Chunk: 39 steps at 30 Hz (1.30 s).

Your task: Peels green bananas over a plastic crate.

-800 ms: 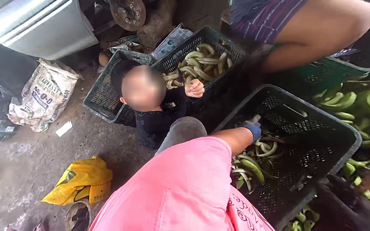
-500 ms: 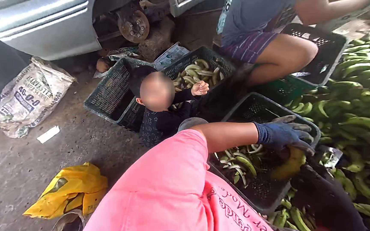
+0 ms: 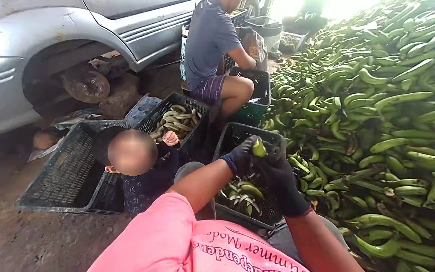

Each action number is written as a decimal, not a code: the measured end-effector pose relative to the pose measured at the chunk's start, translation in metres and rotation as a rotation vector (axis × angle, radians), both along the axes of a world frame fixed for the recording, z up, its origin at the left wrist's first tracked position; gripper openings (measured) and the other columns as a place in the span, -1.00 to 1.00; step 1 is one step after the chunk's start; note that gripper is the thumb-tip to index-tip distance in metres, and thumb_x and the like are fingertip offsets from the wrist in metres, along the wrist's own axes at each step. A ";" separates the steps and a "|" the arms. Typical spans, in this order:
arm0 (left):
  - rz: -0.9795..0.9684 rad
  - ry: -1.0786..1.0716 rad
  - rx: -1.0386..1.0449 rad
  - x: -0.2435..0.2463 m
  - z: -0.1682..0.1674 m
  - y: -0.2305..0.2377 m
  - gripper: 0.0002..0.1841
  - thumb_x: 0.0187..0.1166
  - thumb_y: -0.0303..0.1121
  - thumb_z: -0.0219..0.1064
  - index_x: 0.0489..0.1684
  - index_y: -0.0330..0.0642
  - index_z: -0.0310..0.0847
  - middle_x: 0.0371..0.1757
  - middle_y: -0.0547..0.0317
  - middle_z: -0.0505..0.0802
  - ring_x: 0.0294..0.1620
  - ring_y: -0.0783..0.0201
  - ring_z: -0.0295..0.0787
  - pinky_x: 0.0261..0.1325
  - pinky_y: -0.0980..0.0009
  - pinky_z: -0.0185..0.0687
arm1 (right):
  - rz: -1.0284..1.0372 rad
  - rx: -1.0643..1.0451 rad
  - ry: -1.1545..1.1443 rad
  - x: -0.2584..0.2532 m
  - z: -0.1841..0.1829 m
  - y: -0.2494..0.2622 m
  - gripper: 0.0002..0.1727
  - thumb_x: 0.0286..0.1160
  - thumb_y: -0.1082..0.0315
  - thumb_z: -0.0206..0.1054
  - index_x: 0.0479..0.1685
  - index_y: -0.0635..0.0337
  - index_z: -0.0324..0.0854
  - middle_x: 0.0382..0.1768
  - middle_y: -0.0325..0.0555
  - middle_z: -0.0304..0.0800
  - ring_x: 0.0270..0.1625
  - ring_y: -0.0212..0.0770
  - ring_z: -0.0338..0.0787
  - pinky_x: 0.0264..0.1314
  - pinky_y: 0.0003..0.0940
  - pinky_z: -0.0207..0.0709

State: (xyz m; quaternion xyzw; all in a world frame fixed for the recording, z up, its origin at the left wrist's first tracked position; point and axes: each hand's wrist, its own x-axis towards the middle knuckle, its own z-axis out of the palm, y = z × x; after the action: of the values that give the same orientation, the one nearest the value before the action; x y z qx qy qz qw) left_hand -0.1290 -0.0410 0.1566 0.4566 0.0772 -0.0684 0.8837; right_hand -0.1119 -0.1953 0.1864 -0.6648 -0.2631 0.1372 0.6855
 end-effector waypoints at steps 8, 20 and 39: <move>0.388 0.218 -0.095 0.031 -0.019 0.033 -0.38 0.75 0.31 -0.09 0.21 -0.06 0.52 -0.24 0.14 0.75 -0.32 0.26 0.70 -0.25 0.27 0.68 | 0.101 -0.428 -0.427 0.023 -0.031 -0.012 -0.06 0.46 -0.28 0.28 0.83 -0.05 0.17 0.04 -0.10 0.81 -0.07 -0.25 0.80 0.03 -0.07 0.75; 0.305 0.372 0.004 0.032 0.026 0.016 -0.49 0.87 0.12 -0.21 0.21 -0.08 0.49 -0.33 0.17 0.70 -0.43 0.33 0.66 -0.39 0.40 0.64 | 0.236 -0.654 -0.533 0.051 -0.047 -0.003 -0.03 0.45 -0.44 0.18 0.83 -0.12 0.20 -0.01 0.05 0.86 0.01 0.07 0.85 0.12 0.29 0.65; -0.004 0.064 0.541 0.053 -0.007 0.022 -0.41 0.86 0.14 -0.17 0.50 -0.07 0.50 0.04 0.01 0.81 -0.09 0.21 0.79 -0.02 0.17 0.78 | 0.120 -0.015 0.359 0.073 -0.029 -0.009 -0.49 0.65 -0.17 0.25 0.44 -0.14 0.50 -0.44 -0.22 0.61 -0.57 -0.32 0.54 -0.57 -0.38 0.51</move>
State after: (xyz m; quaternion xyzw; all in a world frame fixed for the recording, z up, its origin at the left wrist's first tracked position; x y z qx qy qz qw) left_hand -0.0762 -0.0191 0.1499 0.6738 0.1198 -0.0615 0.7266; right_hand -0.0388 -0.2040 0.1576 -0.6179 -0.1747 0.2964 0.7070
